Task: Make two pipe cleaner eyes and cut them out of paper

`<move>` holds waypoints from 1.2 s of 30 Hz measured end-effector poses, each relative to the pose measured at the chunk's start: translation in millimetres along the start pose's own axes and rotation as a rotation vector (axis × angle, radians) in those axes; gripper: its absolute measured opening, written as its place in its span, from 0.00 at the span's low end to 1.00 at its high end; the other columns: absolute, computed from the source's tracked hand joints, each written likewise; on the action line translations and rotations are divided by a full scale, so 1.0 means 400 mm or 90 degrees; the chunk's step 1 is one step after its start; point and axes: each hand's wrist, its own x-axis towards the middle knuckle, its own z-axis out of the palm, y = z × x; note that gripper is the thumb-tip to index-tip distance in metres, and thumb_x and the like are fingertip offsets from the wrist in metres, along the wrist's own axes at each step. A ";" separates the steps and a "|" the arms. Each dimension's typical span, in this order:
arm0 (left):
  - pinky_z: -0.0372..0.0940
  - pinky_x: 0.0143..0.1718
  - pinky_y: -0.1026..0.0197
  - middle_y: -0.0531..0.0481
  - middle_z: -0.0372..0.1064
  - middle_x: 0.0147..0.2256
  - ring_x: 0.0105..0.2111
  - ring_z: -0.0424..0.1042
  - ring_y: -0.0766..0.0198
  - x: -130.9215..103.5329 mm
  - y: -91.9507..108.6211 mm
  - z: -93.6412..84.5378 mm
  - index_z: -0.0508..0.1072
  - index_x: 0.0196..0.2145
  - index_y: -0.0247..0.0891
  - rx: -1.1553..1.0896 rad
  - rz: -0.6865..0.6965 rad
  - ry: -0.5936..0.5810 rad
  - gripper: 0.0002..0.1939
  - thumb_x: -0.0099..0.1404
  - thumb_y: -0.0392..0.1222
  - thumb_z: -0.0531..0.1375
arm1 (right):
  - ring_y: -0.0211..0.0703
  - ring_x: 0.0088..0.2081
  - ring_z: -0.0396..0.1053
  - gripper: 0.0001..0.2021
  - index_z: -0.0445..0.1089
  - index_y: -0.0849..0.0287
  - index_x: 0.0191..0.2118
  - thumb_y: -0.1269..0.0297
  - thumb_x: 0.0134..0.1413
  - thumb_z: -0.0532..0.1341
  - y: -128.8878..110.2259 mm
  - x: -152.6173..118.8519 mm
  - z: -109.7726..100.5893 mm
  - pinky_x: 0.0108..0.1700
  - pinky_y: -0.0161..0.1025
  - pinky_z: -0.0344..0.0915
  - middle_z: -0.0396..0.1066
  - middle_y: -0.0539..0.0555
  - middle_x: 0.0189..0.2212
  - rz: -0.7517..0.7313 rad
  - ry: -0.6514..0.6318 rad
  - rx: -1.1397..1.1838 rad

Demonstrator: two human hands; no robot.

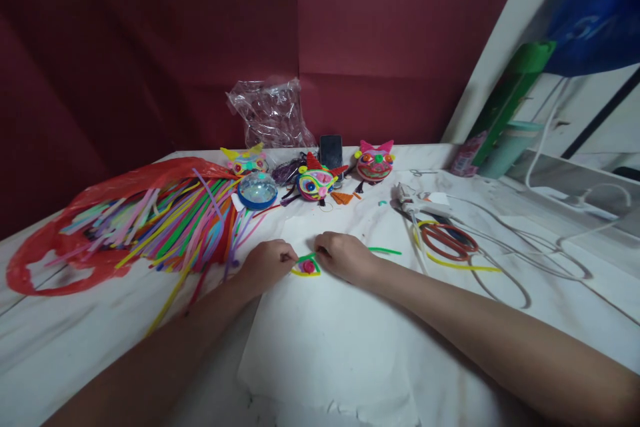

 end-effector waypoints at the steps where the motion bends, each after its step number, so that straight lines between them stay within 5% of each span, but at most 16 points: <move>1: 0.57 0.27 0.64 0.52 0.71 0.27 0.27 0.67 0.64 0.000 0.002 0.000 0.77 0.27 0.39 0.005 -0.001 0.002 0.10 0.53 0.38 0.55 | 0.43 0.36 0.71 0.09 0.72 0.60 0.37 0.73 0.55 0.54 -0.001 -0.004 -0.003 0.33 0.34 0.56 0.75 0.56 0.36 0.010 0.000 -0.006; 11: 0.54 0.25 0.66 0.55 0.67 0.22 0.25 0.65 0.66 -0.007 0.020 0.000 0.76 0.31 0.38 0.053 -0.027 0.006 0.11 0.53 0.33 0.54 | 0.47 0.34 0.74 0.09 0.73 0.61 0.36 0.70 0.54 0.55 -0.036 -0.007 -0.008 0.29 0.36 0.55 0.77 0.59 0.33 0.084 -0.020 -0.058; 16: 0.57 0.28 0.65 0.53 0.70 0.29 0.27 0.67 0.66 -0.010 0.023 0.003 0.78 0.41 0.41 0.086 -0.001 -0.013 0.20 0.55 0.31 0.52 | 0.47 0.34 0.74 0.11 0.74 0.61 0.37 0.70 0.55 0.55 -0.043 -0.008 -0.010 0.29 0.35 0.56 0.77 0.59 0.32 0.083 -0.027 -0.069; 29: 0.60 0.31 0.65 0.50 0.75 0.34 0.32 0.72 0.64 -0.001 0.020 0.010 0.80 0.40 0.43 0.117 0.014 -0.023 0.19 0.59 0.32 0.53 | 0.42 0.38 0.71 0.11 0.74 0.62 0.38 0.72 0.59 0.54 -0.034 -0.077 -0.009 0.39 0.33 0.60 0.75 0.57 0.34 0.037 0.020 -0.015; 36: 0.61 0.33 0.65 0.50 0.75 0.34 0.34 0.72 0.63 -0.002 0.021 0.008 0.80 0.40 0.43 0.123 0.021 -0.028 0.19 0.59 0.32 0.53 | 0.43 0.35 0.72 0.12 0.76 0.59 0.38 0.73 0.53 0.56 -0.062 -0.078 -0.004 0.35 0.34 0.59 0.78 0.55 0.35 0.146 -0.027 0.085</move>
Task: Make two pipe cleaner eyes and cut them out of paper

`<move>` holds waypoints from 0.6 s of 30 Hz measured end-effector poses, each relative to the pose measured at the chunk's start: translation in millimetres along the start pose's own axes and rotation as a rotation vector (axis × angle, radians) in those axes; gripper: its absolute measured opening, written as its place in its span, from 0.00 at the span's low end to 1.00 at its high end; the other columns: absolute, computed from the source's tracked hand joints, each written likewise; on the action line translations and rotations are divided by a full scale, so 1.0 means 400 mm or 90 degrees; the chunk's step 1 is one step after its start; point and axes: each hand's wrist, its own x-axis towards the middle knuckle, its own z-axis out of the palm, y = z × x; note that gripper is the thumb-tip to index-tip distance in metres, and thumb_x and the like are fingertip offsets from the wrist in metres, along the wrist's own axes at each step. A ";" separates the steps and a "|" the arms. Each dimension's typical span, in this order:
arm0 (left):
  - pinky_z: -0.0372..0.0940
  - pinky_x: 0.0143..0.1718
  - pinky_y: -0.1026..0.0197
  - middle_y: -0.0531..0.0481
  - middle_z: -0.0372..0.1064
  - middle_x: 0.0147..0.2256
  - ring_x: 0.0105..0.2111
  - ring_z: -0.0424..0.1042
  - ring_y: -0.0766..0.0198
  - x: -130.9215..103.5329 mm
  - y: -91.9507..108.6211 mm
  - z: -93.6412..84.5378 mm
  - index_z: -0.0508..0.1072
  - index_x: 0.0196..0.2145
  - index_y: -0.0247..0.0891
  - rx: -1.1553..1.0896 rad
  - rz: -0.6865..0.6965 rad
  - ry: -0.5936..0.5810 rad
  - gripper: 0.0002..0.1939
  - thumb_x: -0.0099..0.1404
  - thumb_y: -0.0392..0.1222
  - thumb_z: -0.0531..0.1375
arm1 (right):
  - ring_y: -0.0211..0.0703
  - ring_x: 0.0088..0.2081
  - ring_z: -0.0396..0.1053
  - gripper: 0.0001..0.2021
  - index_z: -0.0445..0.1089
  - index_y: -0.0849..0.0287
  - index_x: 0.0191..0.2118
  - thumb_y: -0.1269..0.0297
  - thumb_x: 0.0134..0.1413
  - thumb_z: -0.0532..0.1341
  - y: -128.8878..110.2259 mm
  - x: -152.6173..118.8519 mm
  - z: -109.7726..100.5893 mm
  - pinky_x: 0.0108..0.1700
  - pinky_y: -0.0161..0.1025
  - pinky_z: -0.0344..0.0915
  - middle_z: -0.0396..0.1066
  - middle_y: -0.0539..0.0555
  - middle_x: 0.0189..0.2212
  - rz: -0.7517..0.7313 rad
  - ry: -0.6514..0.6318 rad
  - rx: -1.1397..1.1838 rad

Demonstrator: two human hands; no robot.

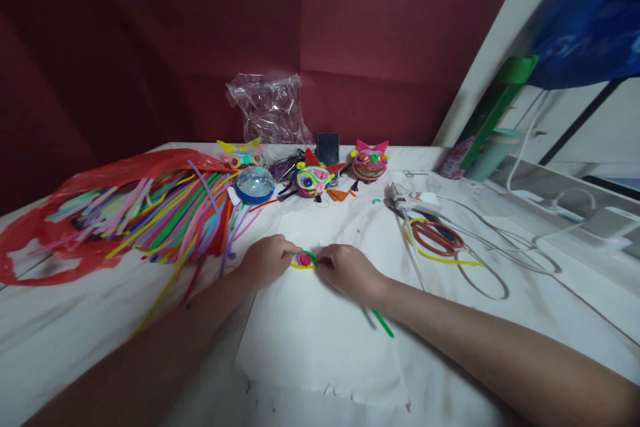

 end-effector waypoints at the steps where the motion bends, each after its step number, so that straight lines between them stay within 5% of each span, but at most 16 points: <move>1: 0.60 0.32 0.65 0.50 0.75 0.33 0.33 0.72 0.63 0.000 0.001 -0.001 0.80 0.40 0.43 0.001 0.000 0.001 0.19 0.59 0.32 0.53 | 0.43 0.35 0.72 0.11 0.76 0.59 0.37 0.72 0.52 0.57 -0.001 -0.001 0.000 0.34 0.34 0.58 0.78 0.55 0.34 0.010 -0.001 0.006; 18: 0.60 0.31 0.65 0.50 0.75 0.33 0.31 0.72 0.64 -0.004 0.004 -0.001 0.80 0.41 0.44 0.003 0.014 0.013 0.19 0.59 0.31 0.52 | 0.43 0.36 0.71 0.12 0.77 0.58 0.37 0.74 0.52 0.57 -0.006 -0.011 -0.001 0.36 0.33 0.59 0.77 0.54 0.36 -0.020 -0.004 -0.046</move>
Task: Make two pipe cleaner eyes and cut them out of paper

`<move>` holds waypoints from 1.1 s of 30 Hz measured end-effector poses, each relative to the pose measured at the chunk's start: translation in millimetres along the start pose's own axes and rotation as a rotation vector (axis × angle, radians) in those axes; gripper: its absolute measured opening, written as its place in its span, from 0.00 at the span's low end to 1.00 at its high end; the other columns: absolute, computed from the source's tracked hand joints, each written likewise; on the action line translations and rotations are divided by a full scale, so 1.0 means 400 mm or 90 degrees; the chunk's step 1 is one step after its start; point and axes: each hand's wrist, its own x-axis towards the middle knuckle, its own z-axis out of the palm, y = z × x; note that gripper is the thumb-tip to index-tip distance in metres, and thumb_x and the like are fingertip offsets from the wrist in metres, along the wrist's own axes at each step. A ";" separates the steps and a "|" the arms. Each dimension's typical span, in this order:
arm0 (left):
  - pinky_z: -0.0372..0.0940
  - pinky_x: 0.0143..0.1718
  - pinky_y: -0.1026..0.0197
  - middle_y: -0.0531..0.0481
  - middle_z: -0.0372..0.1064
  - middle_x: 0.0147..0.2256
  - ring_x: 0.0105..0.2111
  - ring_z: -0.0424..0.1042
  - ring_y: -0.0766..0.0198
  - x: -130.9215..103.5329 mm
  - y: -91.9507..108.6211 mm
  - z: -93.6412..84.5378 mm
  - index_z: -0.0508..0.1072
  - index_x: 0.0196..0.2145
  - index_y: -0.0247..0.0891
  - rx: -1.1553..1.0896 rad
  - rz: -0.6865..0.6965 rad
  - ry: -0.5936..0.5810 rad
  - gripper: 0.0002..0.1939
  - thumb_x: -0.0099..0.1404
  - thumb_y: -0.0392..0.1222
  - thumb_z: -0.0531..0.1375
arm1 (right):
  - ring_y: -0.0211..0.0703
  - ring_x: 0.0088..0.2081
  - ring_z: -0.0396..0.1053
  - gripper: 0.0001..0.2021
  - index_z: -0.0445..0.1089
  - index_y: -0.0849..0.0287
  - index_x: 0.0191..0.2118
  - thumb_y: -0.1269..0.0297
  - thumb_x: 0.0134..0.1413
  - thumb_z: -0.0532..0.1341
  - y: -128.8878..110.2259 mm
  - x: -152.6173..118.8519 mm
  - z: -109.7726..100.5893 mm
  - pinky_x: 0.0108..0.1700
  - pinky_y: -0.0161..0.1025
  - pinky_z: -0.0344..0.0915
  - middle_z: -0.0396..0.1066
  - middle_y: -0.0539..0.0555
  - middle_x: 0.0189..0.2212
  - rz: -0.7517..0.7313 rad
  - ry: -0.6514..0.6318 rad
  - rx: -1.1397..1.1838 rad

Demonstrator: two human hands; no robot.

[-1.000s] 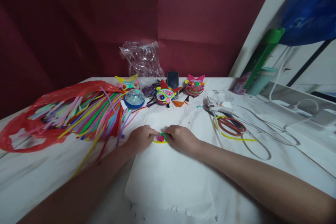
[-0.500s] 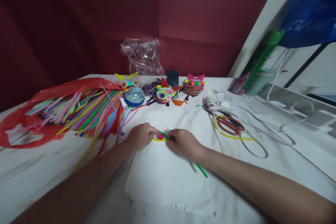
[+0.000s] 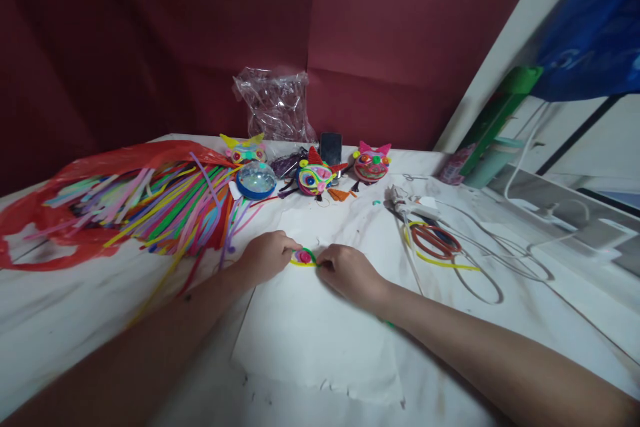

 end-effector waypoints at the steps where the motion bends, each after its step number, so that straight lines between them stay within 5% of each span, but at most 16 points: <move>1: 0.60 0.31 0.65 0.51 0.76 0.33 0.31 0.72 0.64 0.000 0.000 0.000 0.80 0.41 0.44 0.001 0.001 0.001 0.19 0.59 0.31 0.52 | 0.42 0.36 0.71 0.13 0.77 0.59 0.37 0.75 0.53 0.56 0.001 0.000 0.000 0.37 0.34 0.59 0.76 0.55 0.35 -0.018 0.000 -0.017; 9: 0.61 0.32 0.65 0.51 0.75 0.33 0.32 0.72 0.64 -0.002 0.001 0.000 0.80 0.39 0.45 -0.002 0.013 0.013 0.19 0.58 0.31 0.53 | 0.48 0.40 0.67 0.11 0.75 0.63 0.36 0.74 0.59 0.54 0.005 0.020 -0.040 0.42 0.43 0.52 0.73 0.60 0.34 -0.242 -0.069 -0.236; 15: 0.63 0.32 0.66 0.51 0.75 0.31 0.30 0.72 0.65 -0.009 -0.007 0.010 0.80 0.38 0.44 -0.017 0.032 0.069 0.18 0.58 0.30 0.54 | 0.46 0.41 0.70 0.12 0.76 0.58 0.34 0.78 0.53 0.57 0.016 0.076 -0.086 0.43 0.40 0.53 0.76 0.56 0.35 -0.216 -0.147 -0.157; 19: 0.64 0.44 0.61 0.44 0.73 0.39 0.40 0.71 0.61 -0.015 -0.003 -0.008 0.77 0.43 0.35 -0.028 0.046 0.197 0.16 0.63 0.34 0.52 | 0.44 0.41 0.72 0.13 0.76 0.61 0.39 0.79 0.55 0.56 0.033 0.066 -0.126 0.46 0.40 0.57 0.76 0.57 0.39 -0.184 -0.080 -0.136; 23: 0.61 0.49 0.56 0.43 0.73 0.39 0.44 0.69 0.58 -0.035 0.027 -0.041 0.76 0.41 0.35 -0.042 0.175 0.306 0.14 0.67 0.38 0.51 | 0.39 0.37 0.72 0.13 0.75 0.61 0.39 0.79 0.56 0.55 0.043 0.025 -0.150 0.44 0.35 0.61 0.76 0.55 0.37 -0.243 0.011 0.027; 29: 0.57 0.45 0.53 0.47 0.75 0.31 0.36 0.70 0.59 -0.067 0.086 -0.042 0.76 0.34 0.39 0.019 0.273 0.211 0.13 0.67 0.39 0.52 | 0.38 0.34 0.71 0.10 0.75 0.61 0.36 0.78 0.55 0.57 0.029 -0.008 -0.122 0.38 0.32 0.65 0.74 0.55 0.34 -0.260 0.067 0.230; 33: 0.59 0.40 0.56 0.50 0.72 0.24 0.30 0.70 0.59 -0.066 0.104 -0.043 0.75 0.26 0.40 -0.107 0.207 0.186 0.14 0.64 0.43 0.53 | 0.37 0.37 0.71 0.09 0.74 0.63 0.38 0.77 0.54 0.58 0.023 -0.007 -0.109 0.40 0.31 0.65 0.74 0.55 0.35 -0.215 0.121 0.267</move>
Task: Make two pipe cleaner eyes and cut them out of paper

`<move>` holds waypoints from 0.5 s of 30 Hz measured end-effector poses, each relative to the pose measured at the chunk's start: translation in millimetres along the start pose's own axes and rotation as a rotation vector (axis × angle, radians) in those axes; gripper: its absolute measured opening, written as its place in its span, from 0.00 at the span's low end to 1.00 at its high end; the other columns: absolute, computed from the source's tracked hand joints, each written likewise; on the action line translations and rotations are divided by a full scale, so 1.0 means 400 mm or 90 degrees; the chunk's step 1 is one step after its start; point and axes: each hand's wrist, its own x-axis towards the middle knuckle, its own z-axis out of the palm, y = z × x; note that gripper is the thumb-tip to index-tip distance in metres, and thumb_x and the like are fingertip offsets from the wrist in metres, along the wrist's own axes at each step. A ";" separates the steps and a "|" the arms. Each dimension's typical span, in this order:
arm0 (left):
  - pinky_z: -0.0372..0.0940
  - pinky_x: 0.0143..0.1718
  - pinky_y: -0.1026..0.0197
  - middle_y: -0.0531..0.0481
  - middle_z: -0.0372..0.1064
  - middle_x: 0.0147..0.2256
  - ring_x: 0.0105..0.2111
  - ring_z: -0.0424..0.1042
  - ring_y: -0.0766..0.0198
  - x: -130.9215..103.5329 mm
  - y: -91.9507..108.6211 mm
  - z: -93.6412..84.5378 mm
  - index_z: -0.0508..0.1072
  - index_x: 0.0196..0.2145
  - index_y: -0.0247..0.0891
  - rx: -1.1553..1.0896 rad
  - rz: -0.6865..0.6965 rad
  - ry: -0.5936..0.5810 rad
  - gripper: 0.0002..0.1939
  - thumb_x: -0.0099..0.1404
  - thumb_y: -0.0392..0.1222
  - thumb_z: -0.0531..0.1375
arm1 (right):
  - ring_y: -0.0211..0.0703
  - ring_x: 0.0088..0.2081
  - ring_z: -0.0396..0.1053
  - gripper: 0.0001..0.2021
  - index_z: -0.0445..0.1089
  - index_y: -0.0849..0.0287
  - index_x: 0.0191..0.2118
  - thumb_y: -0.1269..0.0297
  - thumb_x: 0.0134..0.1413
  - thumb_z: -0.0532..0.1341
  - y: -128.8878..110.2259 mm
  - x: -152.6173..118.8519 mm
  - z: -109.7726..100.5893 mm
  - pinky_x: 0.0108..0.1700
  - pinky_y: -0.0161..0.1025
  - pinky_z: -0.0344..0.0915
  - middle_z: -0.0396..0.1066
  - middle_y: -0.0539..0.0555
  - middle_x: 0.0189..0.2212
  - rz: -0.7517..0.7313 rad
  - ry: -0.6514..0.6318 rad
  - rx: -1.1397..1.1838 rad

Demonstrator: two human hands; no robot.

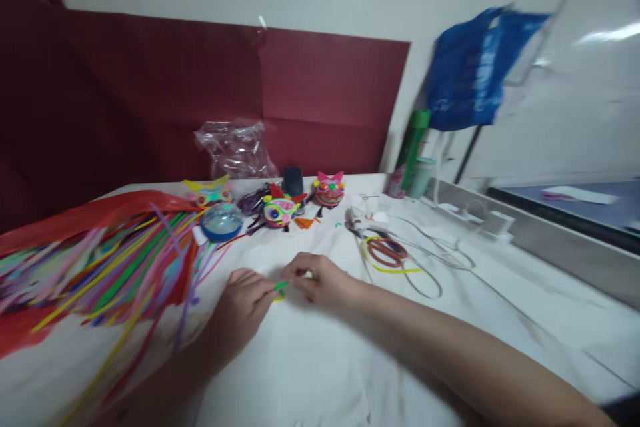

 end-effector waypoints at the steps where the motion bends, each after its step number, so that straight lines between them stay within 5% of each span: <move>1: 0.59 0.37 0.58 0.50 0.72 0.25 0.30 0.70 0.59 0.003 -0.002 -0.001 0.74 0.26 0.41 -0.046 -0.067 -0.003 0.13 0.62 0.45 0.54 | 0.38 0.40 0.71 0.09 0.73 0.62 0.41 0.76 0.54 0.60 0.010 0.001 -0.011 0.43 0.32 0.65 0.74 0.55 0.37 0.001 0.023 -0.037; 5: 0.56 0.25 0.62 0.54 0.65 0.17 0.21 0.65 0.61 0.018 -0.027 -0.003 0.70 0.21 0.41 -0.181 -0.317 -0.021 0.19 0.57 0.57 0.54 | 0.38 0.45 0.69 0.11 0.71 0.59 0.47 0.70 0.61 0.55 0.097 -0.022 -0.127 0.46 0.32 0.62 0.73 0.56 0.44 0.204 0.095 -0.330; 9: 0.55 0.24 0.63 0.55 0.63 0.14 0.18 0.61 0.64 0.025 -0.039 0.005 0.68 0.20 0.41 -0.269 -0.419 -0.007 0.20 0.53 0.61 0.56 | 0.52 0.45 0.70 0.11 0.73 0.66 0.42 0.73 0.55 0.57 0.218 -0.099 -0.247 0.45 0.42 0.62 0.73 0.66 0.41 0.379 0.094 -0.452; 15: 0.52 0.22 0.64 0.56 0.60 0.12 0.17 0.57 0.66 0.027 -0.037 0.018 0.66 0.18 0.40 -0.284 -0.420 -0.014 0.22 0.51 0.63 0.56 | 0.50 0.41 0.72 0.14 0.70 0.64 0.47 0.67 0.59 0.54 0.306 -0.143 -0.248 0.40 0.38 0.63 0.74 0.64 0.40 0.444 -0.013 -0.527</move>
